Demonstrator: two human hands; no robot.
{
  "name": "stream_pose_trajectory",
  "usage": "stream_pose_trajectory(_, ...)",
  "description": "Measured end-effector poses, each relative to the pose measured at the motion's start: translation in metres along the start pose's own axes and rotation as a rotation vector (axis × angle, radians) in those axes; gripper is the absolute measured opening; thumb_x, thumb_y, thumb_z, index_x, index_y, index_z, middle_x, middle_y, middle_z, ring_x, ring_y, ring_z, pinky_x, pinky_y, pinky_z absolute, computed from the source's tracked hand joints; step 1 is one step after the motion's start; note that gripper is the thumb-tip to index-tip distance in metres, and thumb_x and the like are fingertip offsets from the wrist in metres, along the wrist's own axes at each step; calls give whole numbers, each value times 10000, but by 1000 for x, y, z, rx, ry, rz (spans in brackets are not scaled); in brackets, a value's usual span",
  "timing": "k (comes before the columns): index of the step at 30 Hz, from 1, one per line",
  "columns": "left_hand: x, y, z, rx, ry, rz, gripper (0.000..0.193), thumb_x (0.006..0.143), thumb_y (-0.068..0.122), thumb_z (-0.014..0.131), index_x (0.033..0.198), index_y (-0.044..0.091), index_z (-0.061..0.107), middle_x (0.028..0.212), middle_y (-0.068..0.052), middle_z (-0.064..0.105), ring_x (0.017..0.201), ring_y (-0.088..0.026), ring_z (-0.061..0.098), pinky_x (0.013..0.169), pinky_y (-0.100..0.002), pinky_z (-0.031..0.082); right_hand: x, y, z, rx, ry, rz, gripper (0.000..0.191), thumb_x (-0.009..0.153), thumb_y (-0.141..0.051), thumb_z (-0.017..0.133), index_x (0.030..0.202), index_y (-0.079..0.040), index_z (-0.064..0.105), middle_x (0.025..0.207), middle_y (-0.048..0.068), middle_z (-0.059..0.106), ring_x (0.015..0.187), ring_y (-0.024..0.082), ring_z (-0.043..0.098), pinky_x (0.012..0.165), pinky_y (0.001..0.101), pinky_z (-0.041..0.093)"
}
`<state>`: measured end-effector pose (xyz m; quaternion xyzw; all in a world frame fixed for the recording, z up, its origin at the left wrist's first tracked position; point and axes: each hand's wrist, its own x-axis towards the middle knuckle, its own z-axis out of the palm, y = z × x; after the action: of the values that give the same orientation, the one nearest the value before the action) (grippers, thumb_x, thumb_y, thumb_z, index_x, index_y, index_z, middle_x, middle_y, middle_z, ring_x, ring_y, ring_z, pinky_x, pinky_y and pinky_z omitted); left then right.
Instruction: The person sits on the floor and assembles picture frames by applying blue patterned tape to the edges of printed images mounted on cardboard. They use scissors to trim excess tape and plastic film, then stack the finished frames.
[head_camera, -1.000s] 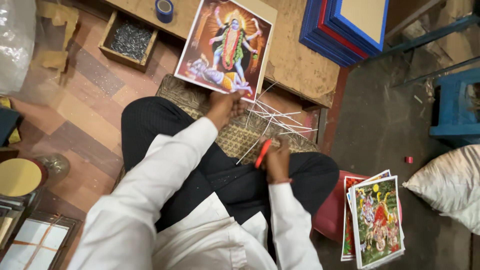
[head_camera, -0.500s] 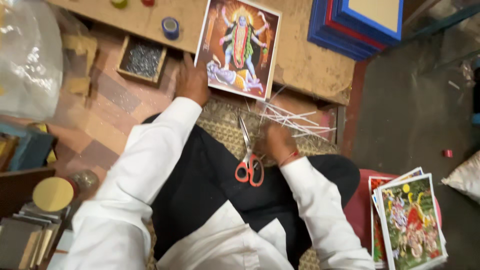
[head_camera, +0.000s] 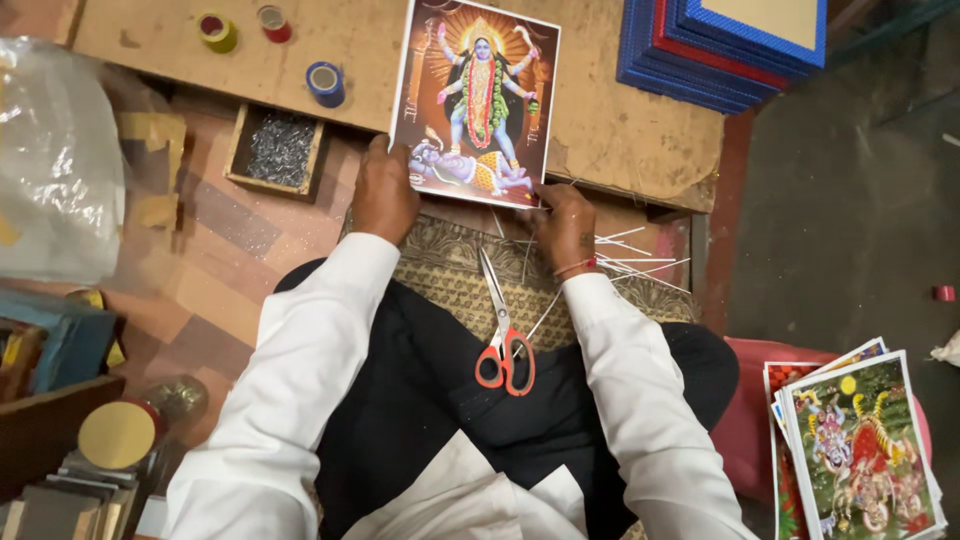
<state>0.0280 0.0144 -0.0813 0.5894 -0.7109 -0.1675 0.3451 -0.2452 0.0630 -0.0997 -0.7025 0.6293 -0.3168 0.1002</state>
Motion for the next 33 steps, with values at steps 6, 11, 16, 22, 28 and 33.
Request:
stream_pose_trajectory(6,1,-1,-2,-10,36,61,355,680,-92,670,1030,-43,694,1156,-300,621,990,-489,611,850,-515,515,1,-6,-2,3,13,11,396,714,-46,875,1092,-5,764,956,172,731,857,323,707,781,408,566)
stream_pose_trajectory(11,4,-9,7,78,13,53,138,750,-89,631,864,-41,692,1068,-290,646,935,-471,646,843,-523,539,4,-5,2,35,53,17,382,683,-76,907,1037,-15,776,947,154,742,836,296,725,767,381,581)
stream_pose_trajectory(16,2,-13,10,77,-9,13,117,772,-88,612,853,-47,685,1096,-289,635,933,-466,647,836,-525,541,5,0,1,30,55,49,405,663,-77,920,1044,-26,791,938,152,742,831,294,725,752,381,575)
stream_pose_trajectory(22,-1,-12,11,96,17,14,95,749,-97,614,813,-60,673,1165,-298,619,967,-470,643,833,-514,547,10,3,-1,134,-8,225,417,678,-83,925,1072,-51,792,953,131,775,800,212,751,759,319,593)
stream_pose_trajectory(28,-2,-9,10,97,25,44,110,749,-96,631,844,-56,672,1117,-289,620,960,-471,639,841,-529,542,11,5,1,202,-16,331,436,665,-66,917,1083,-70,796,958,114,785,799,181,745,752,301,590)
stream_pose_trajectory(33,-2,-7,7,61,2,-13,113,781,-92,639,880,-53,676,1114,-262,635,950,-466,641,825,-534,535,8,7,0,224,8,237,453,655,-37,920,1087,-50,784,990,127,781,848,183,753,780,298,595)
